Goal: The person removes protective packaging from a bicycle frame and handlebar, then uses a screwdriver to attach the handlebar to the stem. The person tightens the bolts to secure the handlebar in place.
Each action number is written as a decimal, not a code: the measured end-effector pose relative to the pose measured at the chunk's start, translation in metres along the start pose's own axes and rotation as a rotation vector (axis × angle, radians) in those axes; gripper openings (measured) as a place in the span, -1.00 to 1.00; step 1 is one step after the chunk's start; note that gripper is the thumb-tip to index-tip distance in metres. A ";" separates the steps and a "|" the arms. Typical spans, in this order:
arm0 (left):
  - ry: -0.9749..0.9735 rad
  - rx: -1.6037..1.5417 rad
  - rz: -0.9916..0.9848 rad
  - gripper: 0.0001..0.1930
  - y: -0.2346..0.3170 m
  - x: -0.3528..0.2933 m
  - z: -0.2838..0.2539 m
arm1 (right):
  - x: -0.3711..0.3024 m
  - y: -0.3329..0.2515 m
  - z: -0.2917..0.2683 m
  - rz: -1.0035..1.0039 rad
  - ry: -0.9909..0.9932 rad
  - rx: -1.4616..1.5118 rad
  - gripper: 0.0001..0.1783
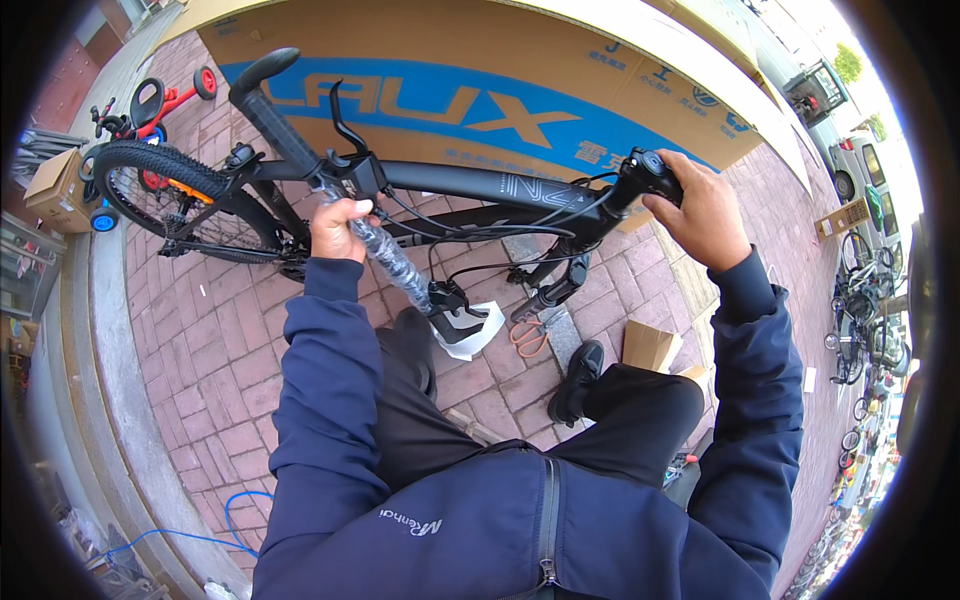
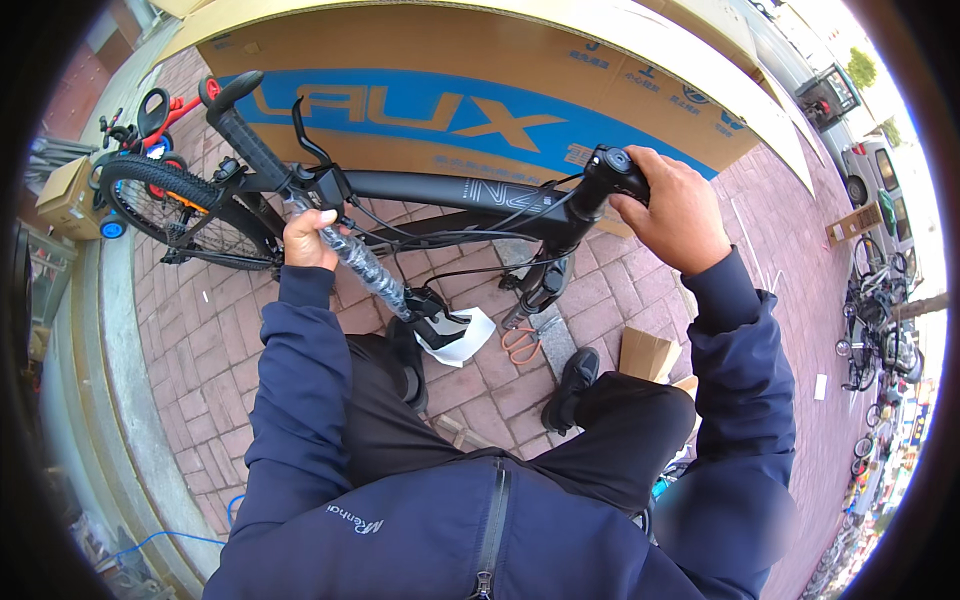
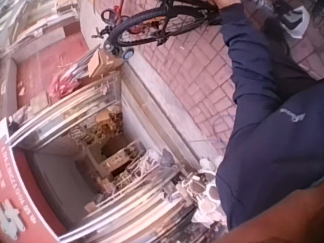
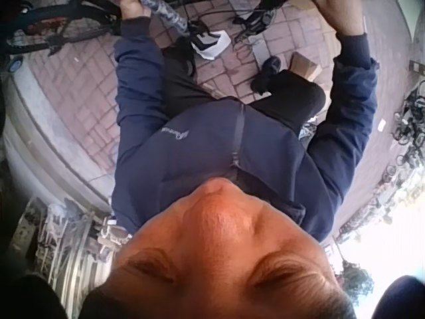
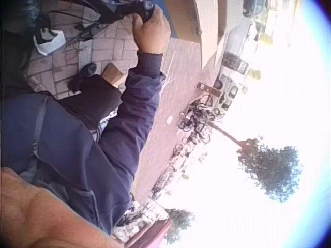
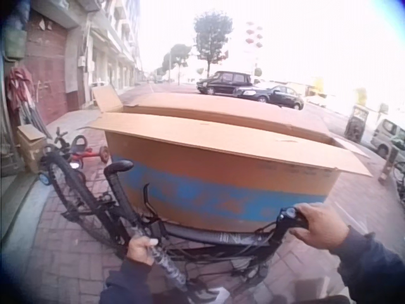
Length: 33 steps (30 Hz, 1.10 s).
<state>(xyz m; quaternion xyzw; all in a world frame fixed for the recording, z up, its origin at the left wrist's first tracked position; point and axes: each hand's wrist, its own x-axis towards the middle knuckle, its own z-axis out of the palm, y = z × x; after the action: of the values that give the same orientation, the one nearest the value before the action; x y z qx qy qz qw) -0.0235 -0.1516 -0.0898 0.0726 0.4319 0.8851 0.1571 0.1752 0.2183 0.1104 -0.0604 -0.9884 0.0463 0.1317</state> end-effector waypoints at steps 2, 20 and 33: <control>0.018 0.019 -0.028 -0.67 0.002 -0.004 0.002 | 0.000 -0.001 0.001 0.002 0.016 0.001 -0.50; 0.110 -0.223 -0.051 -0.71 0.008 -0.001 0.011 | 0.000 0.009 0.014 -0.030 0.156 -0.104 -0.49; 0.232 -0.284 0.002 -0.55 -0.005 0.013 -0.002 | -0.063 -0.018 0.031 -0.107 0.830 0.187 -0.81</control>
<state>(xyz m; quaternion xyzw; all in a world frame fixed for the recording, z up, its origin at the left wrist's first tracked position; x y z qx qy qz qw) -0.0352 -0.1458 -0.0950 -0.0527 0.3180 0.9397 0.1141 0.2251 0.1901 0.0669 -0.0103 -0.8447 0.1006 0.5256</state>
